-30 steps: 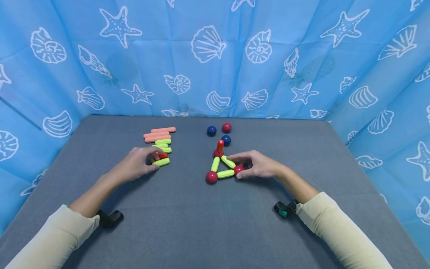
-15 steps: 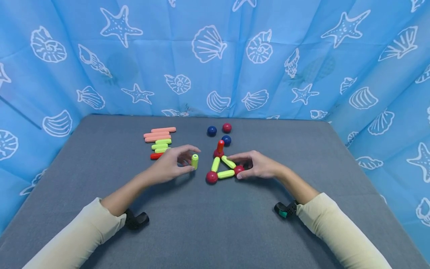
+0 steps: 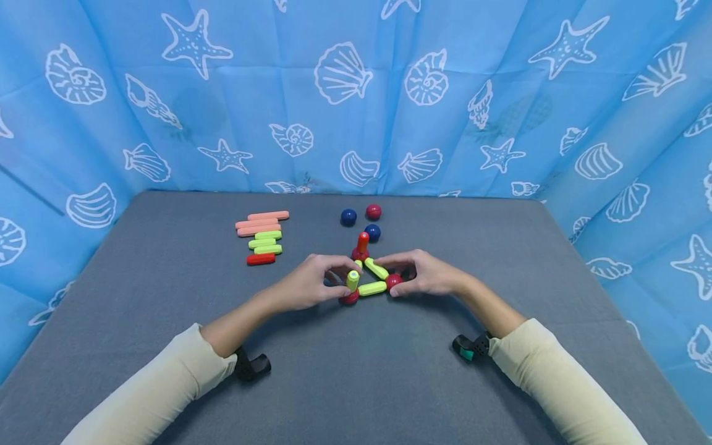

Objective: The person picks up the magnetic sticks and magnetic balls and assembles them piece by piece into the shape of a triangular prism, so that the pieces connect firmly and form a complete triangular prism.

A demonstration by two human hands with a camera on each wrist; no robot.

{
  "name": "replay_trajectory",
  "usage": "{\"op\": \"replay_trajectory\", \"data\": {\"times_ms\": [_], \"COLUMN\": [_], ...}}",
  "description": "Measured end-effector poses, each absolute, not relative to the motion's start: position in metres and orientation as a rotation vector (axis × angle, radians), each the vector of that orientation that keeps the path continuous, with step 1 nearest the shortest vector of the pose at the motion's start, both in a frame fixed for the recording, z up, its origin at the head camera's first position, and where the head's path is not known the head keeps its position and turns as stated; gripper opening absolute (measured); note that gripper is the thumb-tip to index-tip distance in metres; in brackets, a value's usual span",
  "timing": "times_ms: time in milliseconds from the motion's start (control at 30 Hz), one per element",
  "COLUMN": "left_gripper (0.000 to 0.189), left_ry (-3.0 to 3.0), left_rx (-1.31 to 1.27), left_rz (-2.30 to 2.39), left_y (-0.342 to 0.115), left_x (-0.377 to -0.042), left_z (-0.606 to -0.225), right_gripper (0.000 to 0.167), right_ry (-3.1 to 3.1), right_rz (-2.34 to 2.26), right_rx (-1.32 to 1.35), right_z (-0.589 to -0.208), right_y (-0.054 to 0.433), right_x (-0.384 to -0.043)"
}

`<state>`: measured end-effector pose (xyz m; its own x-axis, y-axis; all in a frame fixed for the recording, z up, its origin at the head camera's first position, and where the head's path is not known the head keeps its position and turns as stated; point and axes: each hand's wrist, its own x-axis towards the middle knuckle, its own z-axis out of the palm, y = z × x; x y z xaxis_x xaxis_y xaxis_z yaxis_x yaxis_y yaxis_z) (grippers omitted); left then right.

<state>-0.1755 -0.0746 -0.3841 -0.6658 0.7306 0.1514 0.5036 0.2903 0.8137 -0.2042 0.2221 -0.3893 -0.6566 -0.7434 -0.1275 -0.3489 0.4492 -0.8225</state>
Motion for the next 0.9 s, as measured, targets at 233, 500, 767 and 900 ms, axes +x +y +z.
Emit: {"op": "replay_trajectory", "data": {"times_ms": [233, 500, 767, 900], "left_gripper": [0.038, 0.031, 0.027, 0.034], "left_ry": [2.347, 2.37, 2.609, 2.686], "left_rx": [1.1, 0.999, 0.654, 0.56], "left_rz": [1.246, 1.275, 1.461, 1.517], "left_y": [-0.077, -0.088, -0.082, -0.074], "left_x": [-0.176, -0.194, -0.233, -0.253], "left_z": [-0.387, -0.395, -0.397, -0.398], "right_gripper": [0.063, 0.063, 0.061, 0.061], "right_ry": [2.236, 2.235, 2.233, 2.221], "right_rz": [-1.099, -1.082, -1.053, -1.06], "right_rx": [-0.913, -0.926, -0.929, -0.921], "right_z": [-0.39, -0.388, -0.387, -0.387], "right_y": [0.223, 0.222, 0.221, 0.221], "right_x": [-0.205, -0.206, -0.209, -0.21]}}
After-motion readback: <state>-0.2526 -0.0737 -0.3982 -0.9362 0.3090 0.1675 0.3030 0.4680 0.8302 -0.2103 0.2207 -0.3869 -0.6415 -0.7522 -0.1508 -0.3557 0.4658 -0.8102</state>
